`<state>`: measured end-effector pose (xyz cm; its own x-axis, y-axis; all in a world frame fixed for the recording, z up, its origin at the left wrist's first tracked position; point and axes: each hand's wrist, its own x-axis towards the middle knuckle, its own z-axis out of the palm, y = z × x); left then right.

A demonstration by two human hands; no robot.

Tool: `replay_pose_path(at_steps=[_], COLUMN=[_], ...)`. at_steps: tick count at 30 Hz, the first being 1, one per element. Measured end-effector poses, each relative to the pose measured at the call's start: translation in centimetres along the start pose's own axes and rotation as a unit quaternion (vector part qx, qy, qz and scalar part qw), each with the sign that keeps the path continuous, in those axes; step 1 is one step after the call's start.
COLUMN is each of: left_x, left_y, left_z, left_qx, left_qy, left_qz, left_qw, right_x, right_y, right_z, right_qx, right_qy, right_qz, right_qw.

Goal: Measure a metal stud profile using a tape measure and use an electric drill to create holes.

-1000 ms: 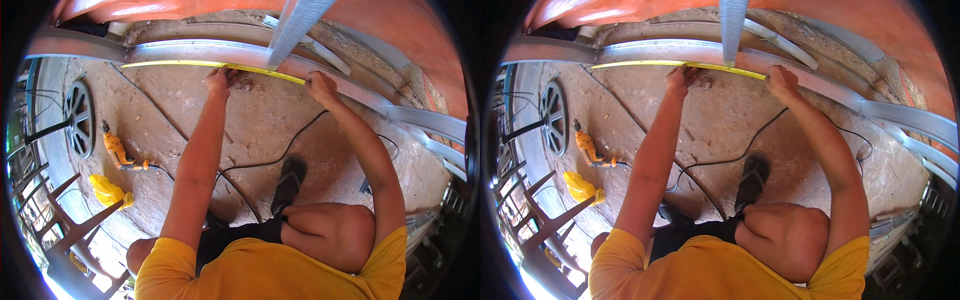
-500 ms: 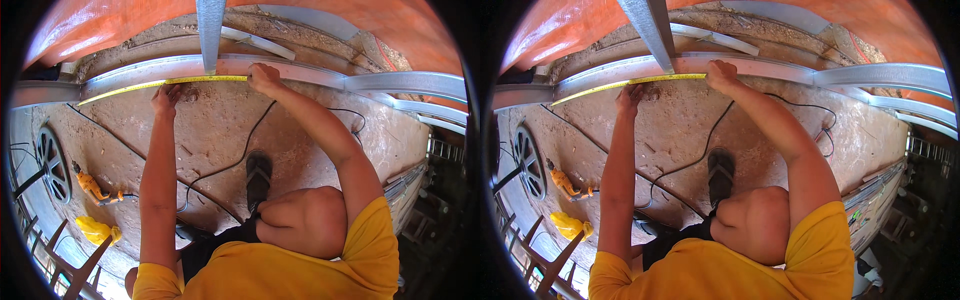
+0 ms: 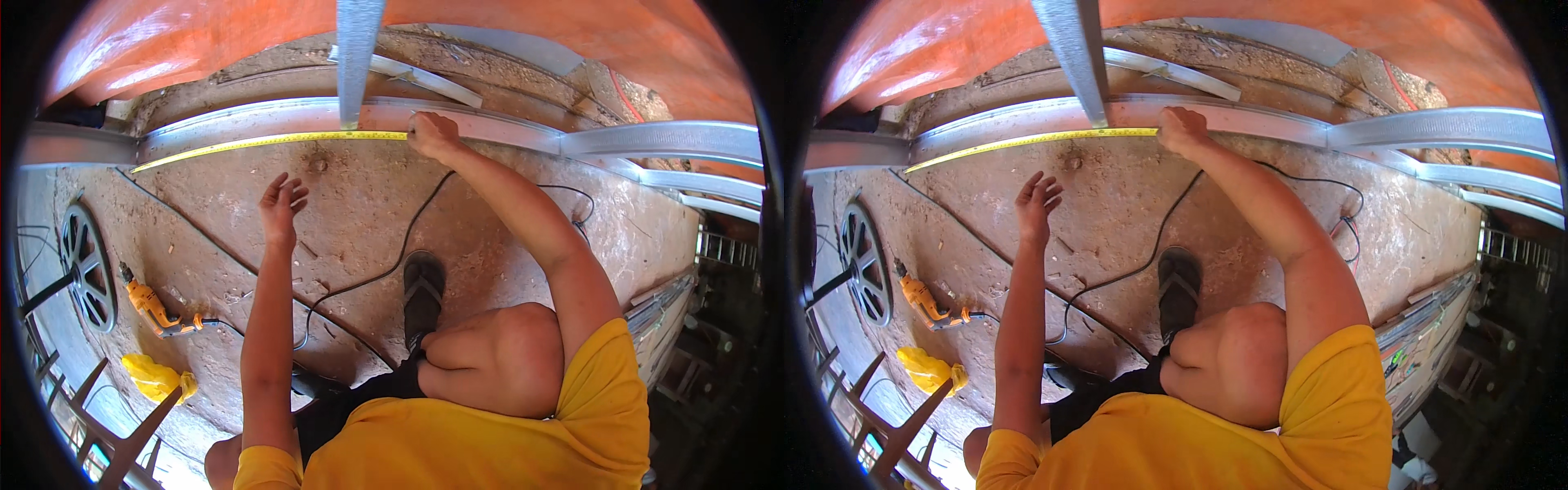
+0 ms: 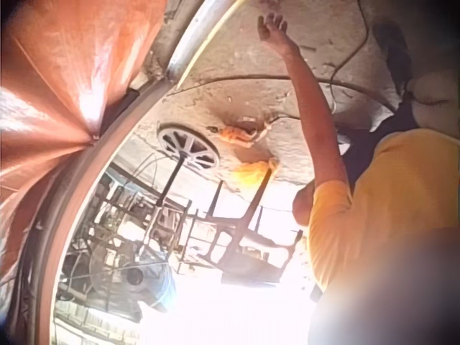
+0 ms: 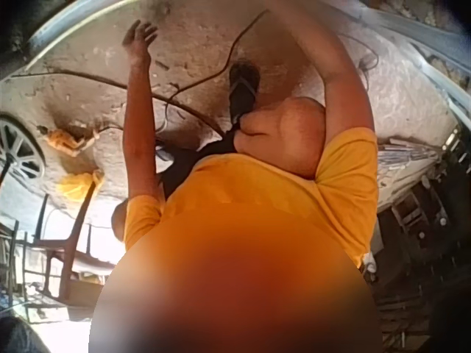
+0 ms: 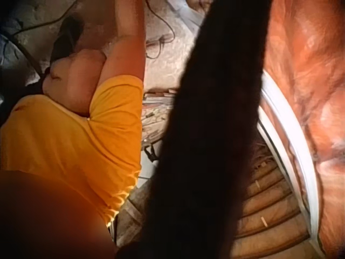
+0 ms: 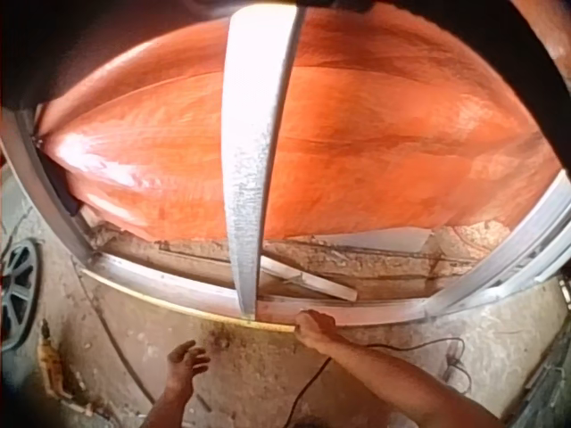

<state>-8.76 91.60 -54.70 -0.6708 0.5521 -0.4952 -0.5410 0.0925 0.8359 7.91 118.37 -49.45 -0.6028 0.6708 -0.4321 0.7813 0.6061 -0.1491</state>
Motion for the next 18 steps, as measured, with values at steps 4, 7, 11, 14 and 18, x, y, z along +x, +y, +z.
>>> replay_pose_path(at_steps=[4,7,11,14,18], left_x=[-1.4,-2.1,-2.9,-3.1,-3.6], left_y=[0.0,0.3,0.7,0.6,1.1], left_z=[-1.8,-3.4,-5.5,-6.6,-5.4], left_qx=[0.036,0.004,-0.056,-0.095,-0.152], left_qy=[-0.001,0.033,0.066,0.053,0.019], left_qz=[0.037,0.053,0.03,0.023,0.016], left_qw=[0.999,0.998,0.996,0.994,0.988], right_x=[-0.5,-2.5,-5.3,-7.9,-11.3], right_y=[1.6,2.7,3.6,4.0,8.3], right_z=[1.3,1.6,3.3,4.4,8.3], right_qx=[0.001,0.039,0.09,0.101,0.26], right_qy=[0.095,0.093,0.077,0.043,0.055], right_qz=[-0.066,-0.103,-0.135,-0.148,-0.208], right_qw=[0.993,0.99,0.984,0.983,0.941])
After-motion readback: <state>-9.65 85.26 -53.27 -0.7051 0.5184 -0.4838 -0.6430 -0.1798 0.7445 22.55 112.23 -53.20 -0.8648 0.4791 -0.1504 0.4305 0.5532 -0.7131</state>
